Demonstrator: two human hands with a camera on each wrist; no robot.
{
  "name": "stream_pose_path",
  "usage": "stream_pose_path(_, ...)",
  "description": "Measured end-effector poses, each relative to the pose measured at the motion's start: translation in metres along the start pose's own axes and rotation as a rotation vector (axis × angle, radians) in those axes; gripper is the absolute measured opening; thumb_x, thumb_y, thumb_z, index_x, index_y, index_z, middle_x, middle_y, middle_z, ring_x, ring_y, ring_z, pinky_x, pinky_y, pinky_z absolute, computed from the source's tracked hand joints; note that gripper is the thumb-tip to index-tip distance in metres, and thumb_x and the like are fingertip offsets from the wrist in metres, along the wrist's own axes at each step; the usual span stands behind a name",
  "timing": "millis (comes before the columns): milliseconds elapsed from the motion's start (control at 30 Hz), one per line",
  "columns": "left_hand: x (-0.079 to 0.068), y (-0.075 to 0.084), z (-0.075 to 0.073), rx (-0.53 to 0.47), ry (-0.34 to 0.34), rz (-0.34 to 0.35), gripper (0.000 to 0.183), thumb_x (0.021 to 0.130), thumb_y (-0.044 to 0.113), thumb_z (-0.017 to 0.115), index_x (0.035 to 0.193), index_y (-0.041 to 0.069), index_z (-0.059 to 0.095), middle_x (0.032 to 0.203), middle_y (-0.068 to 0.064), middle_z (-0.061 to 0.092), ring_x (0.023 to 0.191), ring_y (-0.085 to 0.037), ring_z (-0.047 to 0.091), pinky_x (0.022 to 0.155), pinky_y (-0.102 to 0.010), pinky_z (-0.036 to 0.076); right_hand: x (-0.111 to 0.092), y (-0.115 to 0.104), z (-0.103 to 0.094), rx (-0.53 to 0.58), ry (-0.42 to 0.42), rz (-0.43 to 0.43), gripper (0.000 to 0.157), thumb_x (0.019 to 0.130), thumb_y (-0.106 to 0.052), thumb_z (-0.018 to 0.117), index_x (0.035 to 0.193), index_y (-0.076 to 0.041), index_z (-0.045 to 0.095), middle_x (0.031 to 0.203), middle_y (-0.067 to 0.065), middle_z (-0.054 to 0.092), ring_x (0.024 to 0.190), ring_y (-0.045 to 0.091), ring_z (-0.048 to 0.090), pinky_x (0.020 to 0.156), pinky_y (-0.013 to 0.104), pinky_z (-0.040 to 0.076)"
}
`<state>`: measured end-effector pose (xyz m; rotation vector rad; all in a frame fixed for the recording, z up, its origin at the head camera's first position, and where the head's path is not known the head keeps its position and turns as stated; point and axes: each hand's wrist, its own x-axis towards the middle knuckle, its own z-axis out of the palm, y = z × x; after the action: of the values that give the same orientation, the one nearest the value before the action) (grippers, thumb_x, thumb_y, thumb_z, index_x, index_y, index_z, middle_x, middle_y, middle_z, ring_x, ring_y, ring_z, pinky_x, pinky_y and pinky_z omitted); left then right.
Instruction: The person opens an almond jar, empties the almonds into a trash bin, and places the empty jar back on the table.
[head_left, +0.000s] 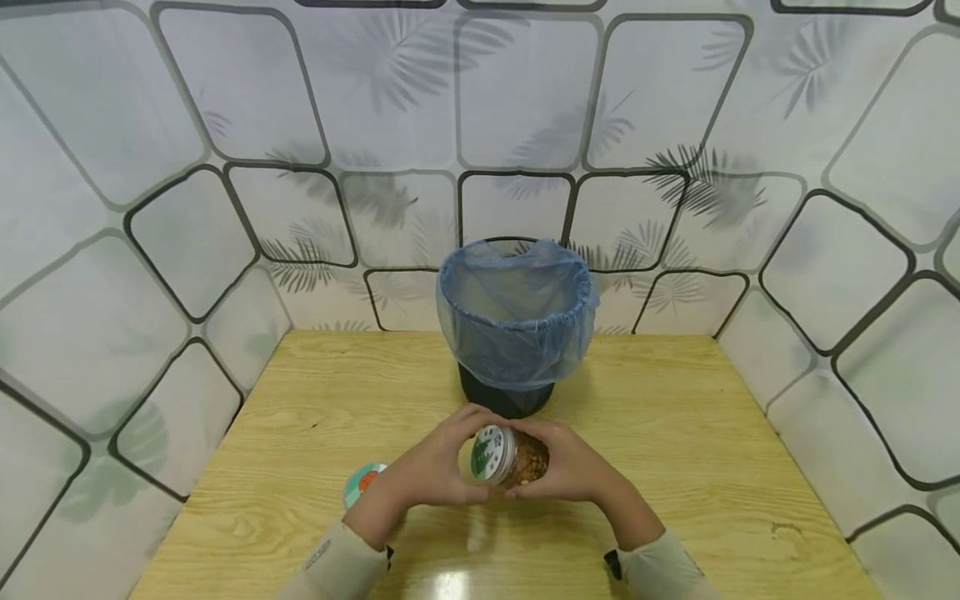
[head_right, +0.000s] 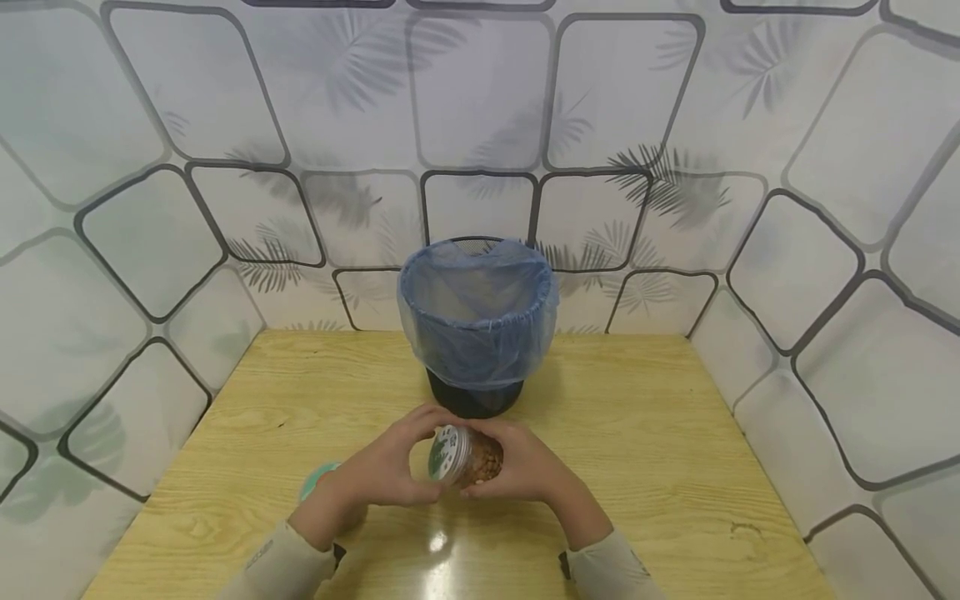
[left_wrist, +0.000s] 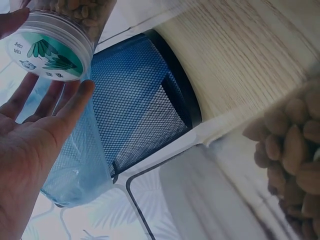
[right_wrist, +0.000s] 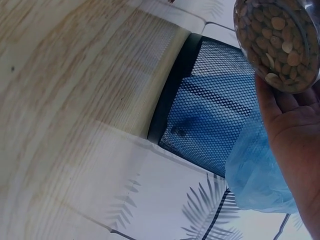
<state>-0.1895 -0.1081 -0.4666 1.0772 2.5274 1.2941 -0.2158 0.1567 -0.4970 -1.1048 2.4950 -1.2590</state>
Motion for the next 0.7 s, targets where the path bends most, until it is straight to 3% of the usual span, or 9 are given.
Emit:
stream_pose_path(167,-0.0006,0.0007,-0.0023,-0.039,-0.003,-0.028,0.073,0.083,0.015,0.085,0.149,0.022,0.056,0.141,0.010,0.054,0.131,-0.013,0.058,0.111,-0.049,0.054,0.0000,-0.0002,0.0001,-0.002,-0.001,0.004,0.084,0.078,-0.035,0.097,0.152,-0.028,0.058,0.136,-0.012,0.069,0.116,0.008,0.069,0.096,0.033,0.061)
stream_pose_path(433,-0.0012,0.0002,-0.0028,-0.026,-0.009,-0.057,0.072,0.084,0.021,0.086,0.149,0.023,0.056,0.139,0.011,0.055,0.129,-0.014,0.059,0.105,-0.039,0.058,0.0006,0.0008,0.0014,-0.009,0.000,-0.059,0.085,0.080,-0.048,0.094,0.153,-0.029,0.056,0.138,-0.011,0.068,0.117,0.008,0.069,0.096,0.033,0.061)
stream_pose_path(700,-0.0007,-0.0010,-0.0034,-0.012,0.009,-0.072,0.070,0.083,0.023,0.088,0.146,0.023,0.057,0.137,0.010,0.057,0.122,-0.015,0.061,0.097,-0.037,0.061,0.0021,0.0010,0.0031,0.002,0.016,-0.109,0.089,0.077,-0.043,0.097,0.155,-0.029,0.055,0.140,-0.011,0.068,0.122,0.010,0.068,0.100,0.034,0.060)
